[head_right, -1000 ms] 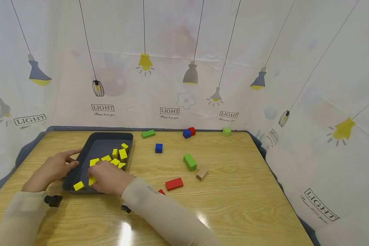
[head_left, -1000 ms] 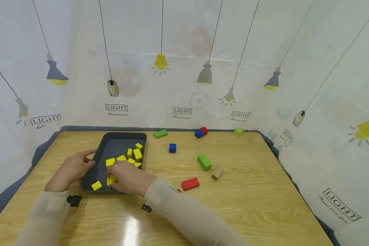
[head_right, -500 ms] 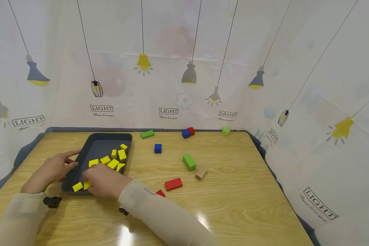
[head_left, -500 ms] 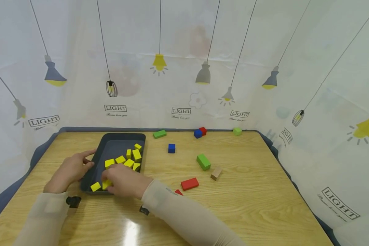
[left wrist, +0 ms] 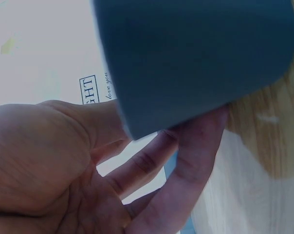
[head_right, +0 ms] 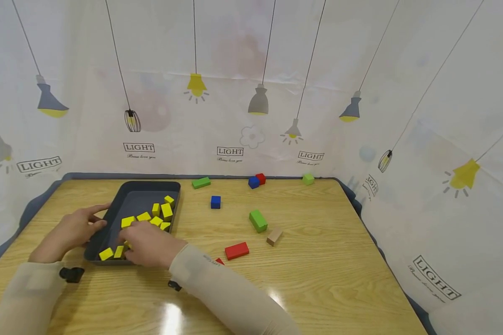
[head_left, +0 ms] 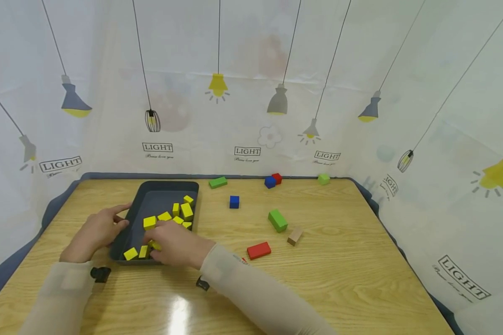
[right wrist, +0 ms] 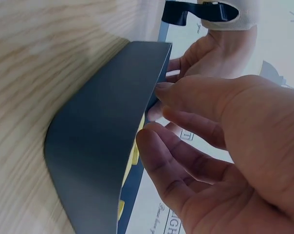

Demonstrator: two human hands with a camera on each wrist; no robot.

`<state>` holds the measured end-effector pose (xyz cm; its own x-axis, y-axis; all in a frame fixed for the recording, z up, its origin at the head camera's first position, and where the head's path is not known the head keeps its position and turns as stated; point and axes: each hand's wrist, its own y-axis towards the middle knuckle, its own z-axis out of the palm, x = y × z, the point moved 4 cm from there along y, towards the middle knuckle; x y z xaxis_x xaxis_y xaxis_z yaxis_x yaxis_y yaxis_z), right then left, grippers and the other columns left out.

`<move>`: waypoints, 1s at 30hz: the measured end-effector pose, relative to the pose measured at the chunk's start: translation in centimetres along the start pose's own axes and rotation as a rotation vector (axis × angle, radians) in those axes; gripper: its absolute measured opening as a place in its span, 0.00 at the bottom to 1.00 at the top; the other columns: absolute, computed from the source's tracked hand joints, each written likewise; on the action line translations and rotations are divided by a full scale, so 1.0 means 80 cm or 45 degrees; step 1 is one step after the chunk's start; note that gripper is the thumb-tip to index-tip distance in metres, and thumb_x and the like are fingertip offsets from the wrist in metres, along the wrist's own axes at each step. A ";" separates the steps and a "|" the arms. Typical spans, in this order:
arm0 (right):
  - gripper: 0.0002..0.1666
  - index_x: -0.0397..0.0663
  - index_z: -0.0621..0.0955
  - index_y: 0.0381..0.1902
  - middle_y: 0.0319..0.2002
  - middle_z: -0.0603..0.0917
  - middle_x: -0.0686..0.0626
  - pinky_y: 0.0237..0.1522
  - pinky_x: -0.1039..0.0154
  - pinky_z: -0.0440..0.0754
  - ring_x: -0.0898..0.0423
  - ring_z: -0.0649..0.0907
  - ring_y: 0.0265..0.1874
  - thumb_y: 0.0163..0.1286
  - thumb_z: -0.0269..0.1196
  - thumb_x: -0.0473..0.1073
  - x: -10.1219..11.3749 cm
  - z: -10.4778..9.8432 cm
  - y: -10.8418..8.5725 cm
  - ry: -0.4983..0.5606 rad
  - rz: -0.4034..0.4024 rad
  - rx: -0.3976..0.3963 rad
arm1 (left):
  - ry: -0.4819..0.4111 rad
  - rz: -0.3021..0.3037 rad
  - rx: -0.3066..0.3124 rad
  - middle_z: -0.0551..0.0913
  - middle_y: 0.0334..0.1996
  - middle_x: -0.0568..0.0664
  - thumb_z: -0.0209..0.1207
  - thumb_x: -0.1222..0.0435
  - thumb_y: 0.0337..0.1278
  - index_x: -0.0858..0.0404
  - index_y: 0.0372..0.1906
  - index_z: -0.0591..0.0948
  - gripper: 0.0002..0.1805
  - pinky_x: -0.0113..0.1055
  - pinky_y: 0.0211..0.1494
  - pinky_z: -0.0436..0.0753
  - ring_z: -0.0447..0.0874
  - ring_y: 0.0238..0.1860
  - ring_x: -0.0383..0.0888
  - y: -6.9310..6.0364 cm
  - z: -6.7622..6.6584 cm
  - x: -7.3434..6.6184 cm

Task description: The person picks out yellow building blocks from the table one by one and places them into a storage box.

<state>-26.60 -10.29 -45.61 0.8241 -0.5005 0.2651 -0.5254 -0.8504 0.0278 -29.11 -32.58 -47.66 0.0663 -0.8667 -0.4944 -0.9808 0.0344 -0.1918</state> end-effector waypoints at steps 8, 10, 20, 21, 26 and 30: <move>0.22 0.52 0.90 0.72 0.68 0.93 0.54 0.64 0.76 0.84 0.62 0.89 0.64 0.86 0.73 0.45 -0.027 -0.010 -0.022 0.034 0.080 -0.045 | 0.051 -0.019 0.002 0.83 0.70 0.83 0.58 0.65 0.89 0.69 0.92 0.61 0.38 0.45 0.41 0.85 0.88 0.39 0.55 0.002 -0.002 -0.001; 0.21 0.52 0.90 0.72 0.67 0.93 0.55 0.63 0.76 0.85 0.62 0.89 0.63 0.86 0.72 0.46 -0.035 -0.013 -0.028 0.043 0.100 -0.063 | 0.064 -0.026 -0.003 0.84 0.69 0.83 0.58 0.66 0.89 0.69 0.92 0.62 0.38 0.47 0.44 0.86 0.90 0.43 0.59 0.002 -0.003 -0.001; 0.20 0.47 0.91 0.71 0.66 0.94 0.49 0.62 0.70 0.88 0.56 0.91 0.61 0.86 0.72 0.44 -0.076 -0.021 -0.063 0.157 0.226 -0.102 | 0.079 -0.036 0.005 0.84 0.70 0.82 0.58 0.65 0.88 0.69 0.92 0.62 0.38 0.56 0.53 0.88 0.90 0.52 0.65 0.003 -0.004 0.002; 0.20 0.47 0.90 0.71 0.66 0.94 0.48 0.62 0.70 0.88 0.55 0.91 0.61 0.86 0.72 0.43 -0.081 -0.023 -0.067 0.162 0.234 -0.111 | 0.083 -0.036 0.003 0.84 0.69 0.82 0.58 0.65 0.88 0.69 0.92 0.62 0.38 0.59 0.55 0.88 0.90 0.53 0.66 0.003 -0.004 0.002; 0.21 0.47 0.90 0.72 0.65 0.93 0.45 0.64 0.64 0.90 0.51 0.91 0.63 0.87 0.71 0.44 -0.105 -0.034 -0.091 0.180 0.264 -0.164 | 0.094 -0.019 -0.004 0.85 0.69 0.81 0.59 0.65 0.88 0.69 0.92 0.62 0.38 0.66 0.60 0.87 0.90 0.59 0.73 0.005 -0.004 0.001; 0.21 0.45 0.90 0.71 0.64 0.92 0.43 0.66 0.59 0.91 0.47 0.91 0.63 0.87 0.72 0.43 -0.125 -0.042 -0.114 0.199 0.306 -0.201 | 0.094 -0.015 0.001 0.85 0.68 0.82 0.59 0.65 0.89 0.69 0.92 0.62 0.38 0.64 0.60 0.88 0.91 0.58 0.71 0.005 -0.002 0.000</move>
<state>-30.75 3.06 -45.30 0.6362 -0.6426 0.4269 -0.7375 -0.6690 0.0920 -29.50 -32.66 -47.56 0.0641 -0.9015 -0.4280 -0.9799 0.0243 -0.1979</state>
